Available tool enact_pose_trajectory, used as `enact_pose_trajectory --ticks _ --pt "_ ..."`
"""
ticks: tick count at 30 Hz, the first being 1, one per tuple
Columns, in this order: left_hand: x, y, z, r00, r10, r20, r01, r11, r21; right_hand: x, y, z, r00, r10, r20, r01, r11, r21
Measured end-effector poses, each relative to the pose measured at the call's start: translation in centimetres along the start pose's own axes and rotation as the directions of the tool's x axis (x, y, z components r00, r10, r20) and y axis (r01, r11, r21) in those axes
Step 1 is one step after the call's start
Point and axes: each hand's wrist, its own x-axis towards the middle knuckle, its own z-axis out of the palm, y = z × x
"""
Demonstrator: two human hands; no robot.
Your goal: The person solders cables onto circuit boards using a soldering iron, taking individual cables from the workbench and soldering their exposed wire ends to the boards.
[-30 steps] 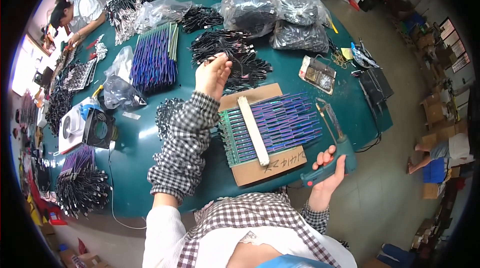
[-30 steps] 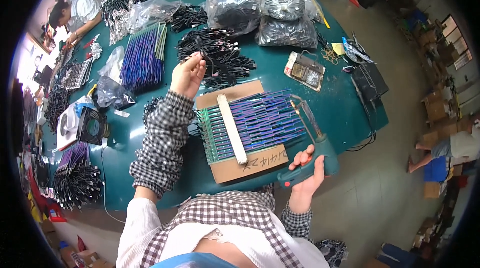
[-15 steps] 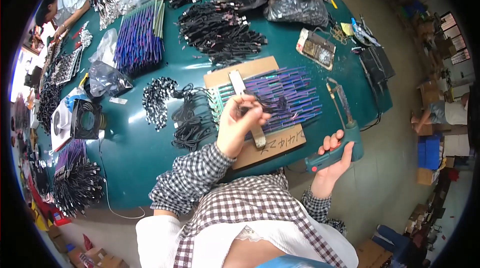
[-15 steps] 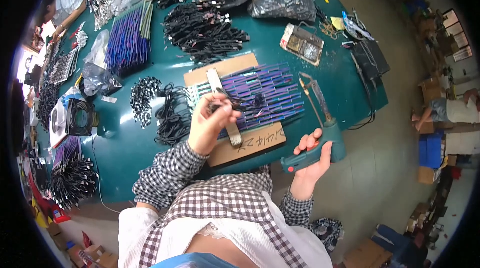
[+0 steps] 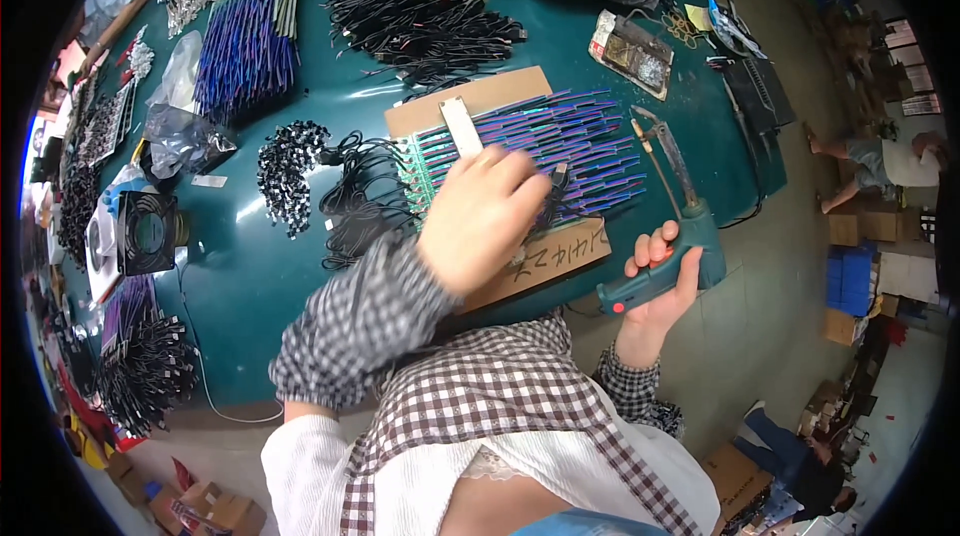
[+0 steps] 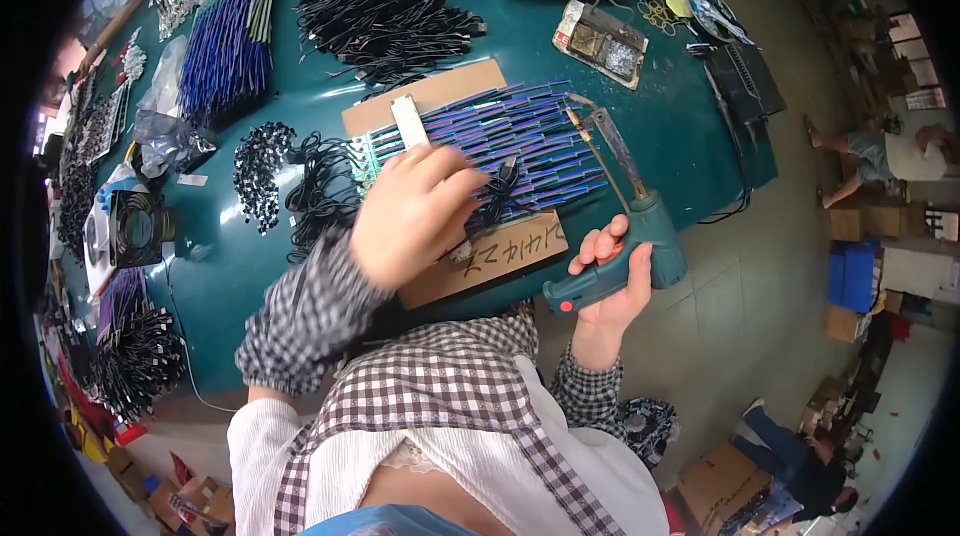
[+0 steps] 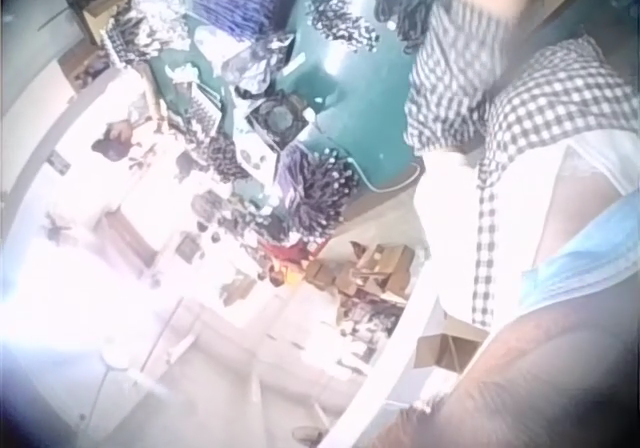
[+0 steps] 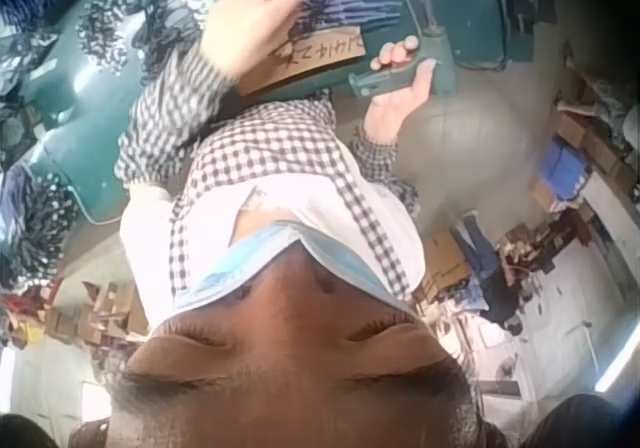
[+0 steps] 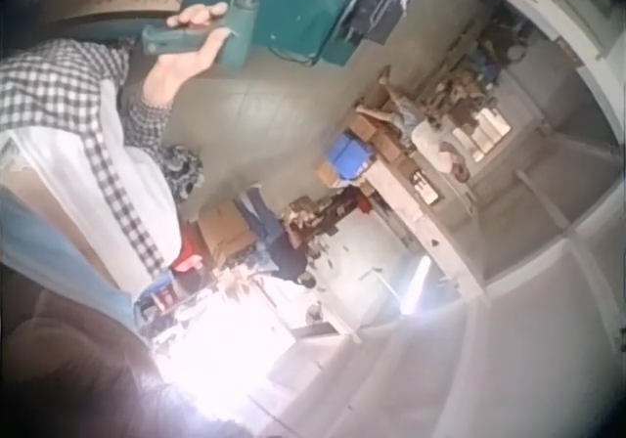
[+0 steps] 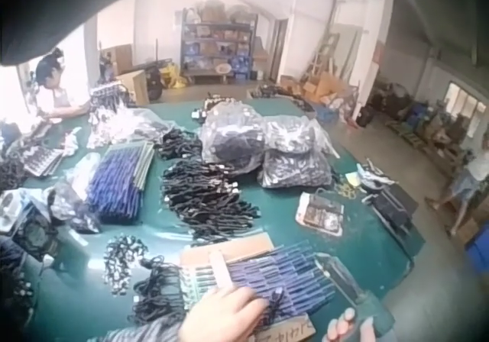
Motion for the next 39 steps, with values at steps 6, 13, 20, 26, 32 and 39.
enact_pose_trajectory --ticks 6,13,20,26,32,39 --pt "2.2 -2.8 1.3 0.984 0.014 0.178 0.027 0.974 -0.226 0.2 -0.2 0.1 1.0 -0.016 0.005 0.016 1.0 -0.015" --pt "-1.0 -1.0 -3.0 0.899 -0.325 0.295 0.425 0.484 -0.765 1.1 0.0 2.2 1.0 0.0 0.024 0.002 0.995 -0.097" --pt "-5.9 1.0 -4.7 0.815 -0.329 0.477 0.545 0.155 -0.824 3.1 3.2 10.2 0.987 0.102 0.127 -0.011 0.819 -0.573" --pt "-7.4 1.4 -3.9 0.886 -0.39 0.249 0.348 0.208 -0.914 1.8 4.4 12.5 0.957 0.198 0.212 0.005 0.72 -0.694" --pt "-8.2 1.2 -3.6 0.838 -0.538 0.088 0.406 0.508 -0.759 1.5 5.0 13.2 0.953 0.191 0.236 0.091 0.562 -0.822" --pt "-8.2 0.0 -3.8 0.651 -0.498 0.573 0.485 -0.307 -0.819 2.2 4.4 11.6 0.9 0.307 0.311 0.068 0.604 -0.794"
